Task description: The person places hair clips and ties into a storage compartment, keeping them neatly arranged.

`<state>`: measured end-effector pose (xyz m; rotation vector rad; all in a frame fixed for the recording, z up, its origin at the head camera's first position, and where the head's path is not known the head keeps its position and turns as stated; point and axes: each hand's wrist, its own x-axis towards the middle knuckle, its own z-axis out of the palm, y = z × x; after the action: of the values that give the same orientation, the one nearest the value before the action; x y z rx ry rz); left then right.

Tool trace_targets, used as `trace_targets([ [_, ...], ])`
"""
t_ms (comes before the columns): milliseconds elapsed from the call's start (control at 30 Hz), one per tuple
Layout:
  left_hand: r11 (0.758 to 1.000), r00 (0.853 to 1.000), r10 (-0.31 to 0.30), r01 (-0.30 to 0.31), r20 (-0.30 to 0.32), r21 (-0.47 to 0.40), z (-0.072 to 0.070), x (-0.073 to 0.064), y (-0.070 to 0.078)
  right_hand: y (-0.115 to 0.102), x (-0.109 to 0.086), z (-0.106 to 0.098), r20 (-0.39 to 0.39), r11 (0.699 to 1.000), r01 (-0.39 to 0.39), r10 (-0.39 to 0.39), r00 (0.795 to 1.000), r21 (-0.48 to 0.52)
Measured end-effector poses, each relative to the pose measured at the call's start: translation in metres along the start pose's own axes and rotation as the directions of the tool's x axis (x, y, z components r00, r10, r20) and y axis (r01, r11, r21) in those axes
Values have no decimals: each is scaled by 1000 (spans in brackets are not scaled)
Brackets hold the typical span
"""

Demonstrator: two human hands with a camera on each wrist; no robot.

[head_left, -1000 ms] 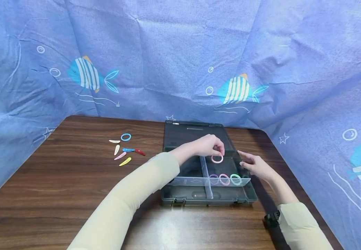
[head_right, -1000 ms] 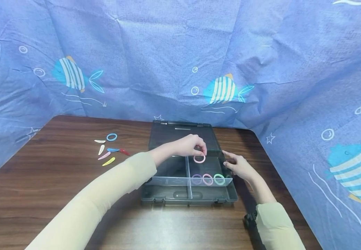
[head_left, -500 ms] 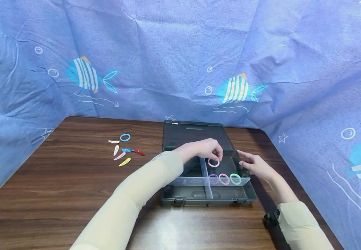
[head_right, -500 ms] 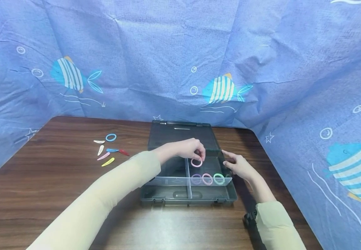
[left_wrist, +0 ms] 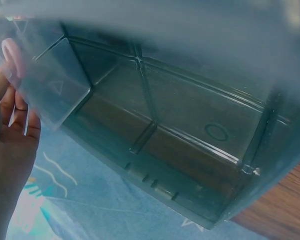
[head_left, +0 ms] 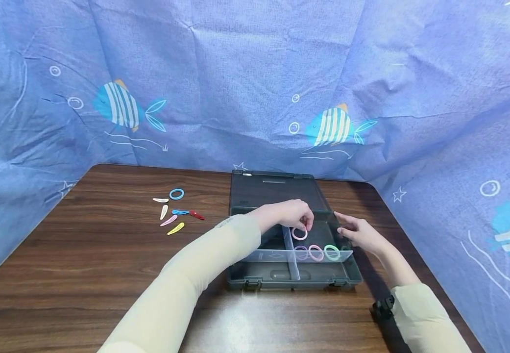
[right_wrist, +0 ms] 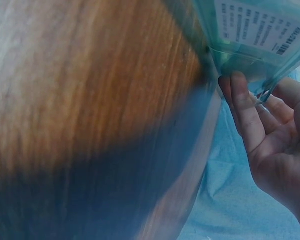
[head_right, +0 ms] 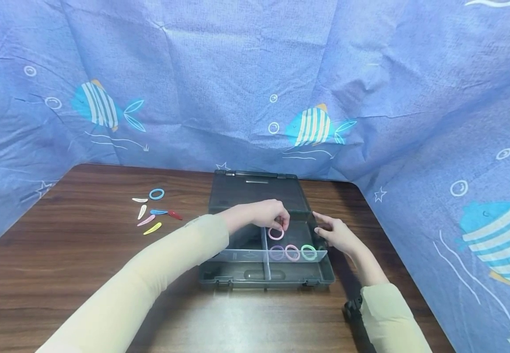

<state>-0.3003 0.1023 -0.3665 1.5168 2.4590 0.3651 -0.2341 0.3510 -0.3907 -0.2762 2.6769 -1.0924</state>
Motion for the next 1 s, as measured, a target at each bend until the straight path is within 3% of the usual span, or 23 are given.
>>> trace_targets([
  [400, 999, 999, -17, 15, 32, 51, 3, -1, 3, 0, 0, -1, 6, 1000, -6, 6, 1000, 6],
  [767, 1000, 999, -14, 15, 51, -20, 5, -2, 3, 0, 1, 0, 13, 1000, -12, 12, 1000, 24],
  [1000, 995, 998, -34, 39, 61, -96, -6, -5, 9, 1, 0, -1, 11, 1000, -15, 15, 1000, 15],
])
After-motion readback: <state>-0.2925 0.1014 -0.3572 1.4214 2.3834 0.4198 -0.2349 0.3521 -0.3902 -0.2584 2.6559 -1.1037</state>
